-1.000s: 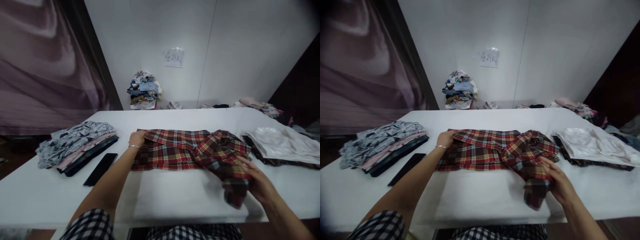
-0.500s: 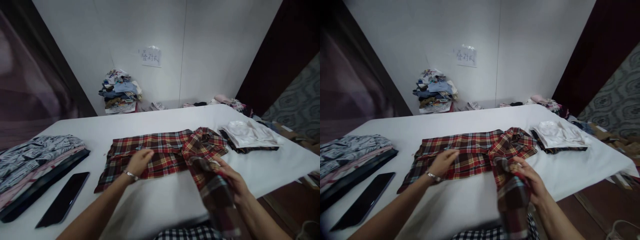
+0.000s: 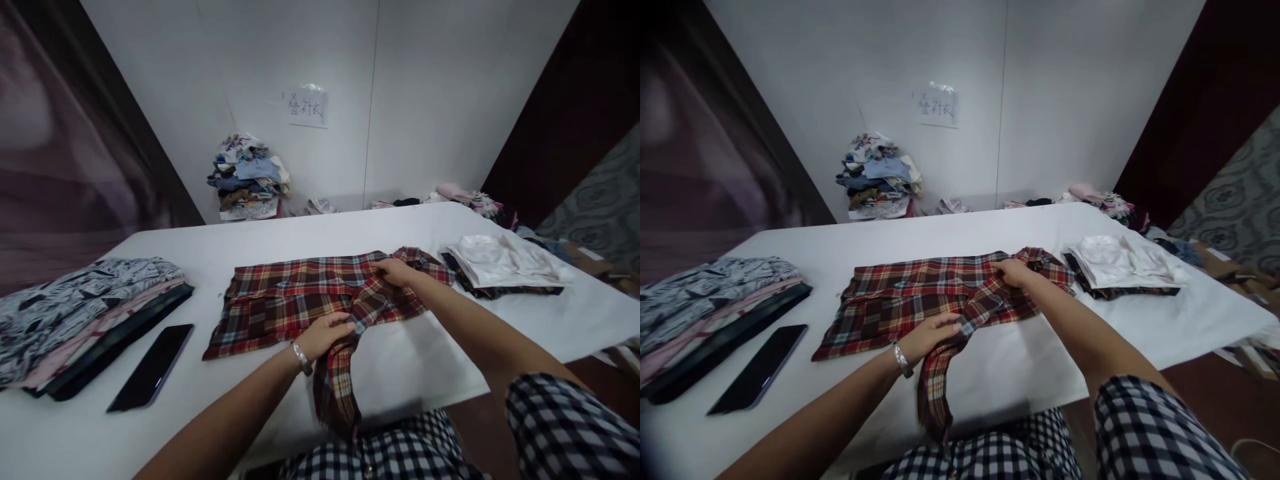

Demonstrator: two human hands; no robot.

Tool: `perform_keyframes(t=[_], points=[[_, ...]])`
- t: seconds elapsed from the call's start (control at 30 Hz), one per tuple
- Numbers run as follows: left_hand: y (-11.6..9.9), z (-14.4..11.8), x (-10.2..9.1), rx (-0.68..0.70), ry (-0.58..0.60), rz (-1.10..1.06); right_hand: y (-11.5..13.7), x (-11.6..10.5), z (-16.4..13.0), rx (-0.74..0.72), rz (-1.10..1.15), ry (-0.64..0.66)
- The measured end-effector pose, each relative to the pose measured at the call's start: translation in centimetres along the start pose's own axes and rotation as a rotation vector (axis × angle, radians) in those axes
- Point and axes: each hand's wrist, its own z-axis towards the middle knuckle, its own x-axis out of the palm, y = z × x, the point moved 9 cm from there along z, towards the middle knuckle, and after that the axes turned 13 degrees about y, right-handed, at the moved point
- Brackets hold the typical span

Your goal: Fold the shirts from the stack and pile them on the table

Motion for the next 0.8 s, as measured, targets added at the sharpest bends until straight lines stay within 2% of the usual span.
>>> perform_keyframes(t=[0.1, 0.2, 0.27, 0.33, 0.47, 0.57, 0.63, 0.73, 0.8], points=[[-1.3, -1.6, -2.7, -0.049, -0.092, 0.256, -1.9, -0.2, -0.2, 0.021, -0.046, 0.057], [-1.2, -3.2, -5.0, -0.113, -0.166, 0.375, -3.1, -0.9, -2.0, -0.043, 0.010, -0.021], [-1.0, -4.0, -5.6, -0.168, -0.173, 0.411, -2.8, -0.8, -2.9, -0.122, 0.033, -0.072], [-1.9, -4.3, -4.9, -0.155, -0.140, 0.429, -2.1, -0.2, -2.9, -0.168, 0.008, -0.082], [-6.7, -5.2, -2.1, 0.008, -0.092, 0.503, -1.1, 1.4, -1.2, -0.139, -0.152, 0.004], [-8.5, -6.5, -0.7, -0.010, -0.090, 0.655, -1.7, 1.6, -1.1, -0.133, -0.287, 0.078], [-7.6, -7.4, -0.8, -0.120, -0.073, 0.754, -2.4, 0.9, -2.0, -0.147, -0.296, 0.059], [-4.4, -8.6, -1.9, -0.322, 0.000, 0.867, -2.8, 0.0, -4.2, -0.215, -0.201, -0.001], [-2.1, -9.5, -3.1, -0.430, 0.064, 0.906, -3.2, 0.0, -5.5, -0.217, -0.137, 0.005]])
